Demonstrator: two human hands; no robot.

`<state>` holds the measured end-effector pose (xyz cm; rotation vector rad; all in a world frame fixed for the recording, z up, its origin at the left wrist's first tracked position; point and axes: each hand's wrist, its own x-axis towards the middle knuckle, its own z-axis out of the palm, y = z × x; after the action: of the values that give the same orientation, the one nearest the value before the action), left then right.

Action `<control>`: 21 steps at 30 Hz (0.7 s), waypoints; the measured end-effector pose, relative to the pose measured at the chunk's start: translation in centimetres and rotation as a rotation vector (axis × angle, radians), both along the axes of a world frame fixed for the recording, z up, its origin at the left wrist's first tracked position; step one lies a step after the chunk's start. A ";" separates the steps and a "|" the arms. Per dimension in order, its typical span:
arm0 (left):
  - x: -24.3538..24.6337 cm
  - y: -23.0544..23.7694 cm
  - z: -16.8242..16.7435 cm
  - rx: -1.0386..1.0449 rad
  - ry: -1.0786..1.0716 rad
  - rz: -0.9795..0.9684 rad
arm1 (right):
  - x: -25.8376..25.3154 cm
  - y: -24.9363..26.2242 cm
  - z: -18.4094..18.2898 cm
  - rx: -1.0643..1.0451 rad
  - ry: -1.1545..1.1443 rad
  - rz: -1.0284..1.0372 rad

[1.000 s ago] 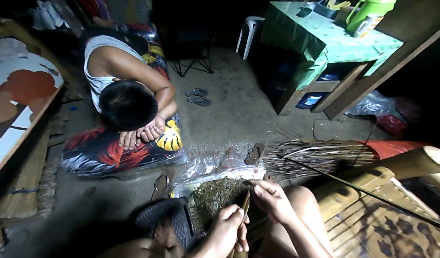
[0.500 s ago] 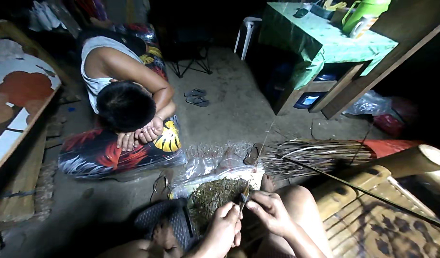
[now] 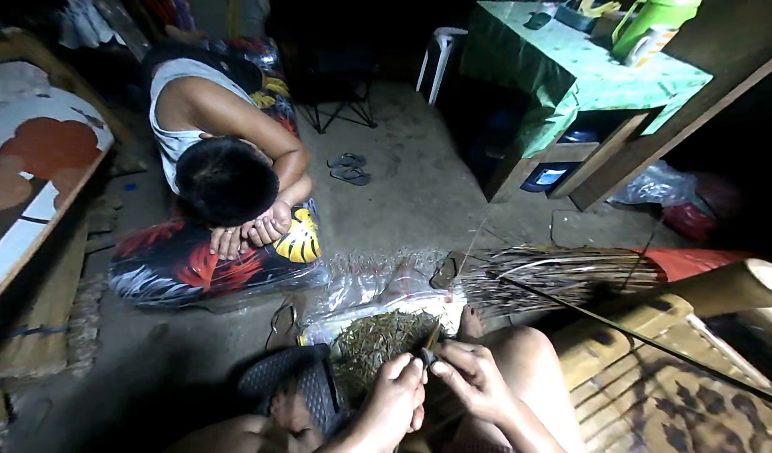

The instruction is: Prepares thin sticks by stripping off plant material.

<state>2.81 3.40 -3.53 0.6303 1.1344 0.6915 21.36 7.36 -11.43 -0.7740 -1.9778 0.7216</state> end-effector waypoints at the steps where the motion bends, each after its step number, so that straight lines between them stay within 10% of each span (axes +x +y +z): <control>1: 0.0 0.0 0.1 0.005 0.004 -0.008 | 0.2 0.4 -0.1 0.008 -0.009 -0.044; 21: 0.0 -0.1 0.0 0.004 0.008 -0.035 | 0.8 1.4 -0.5 -0.032 -0.001 -0.055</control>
<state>2.82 3.30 -3.52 0.6556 1.1274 0.6613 22.14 8.71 -11.91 -0.8441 -1.9422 0.7218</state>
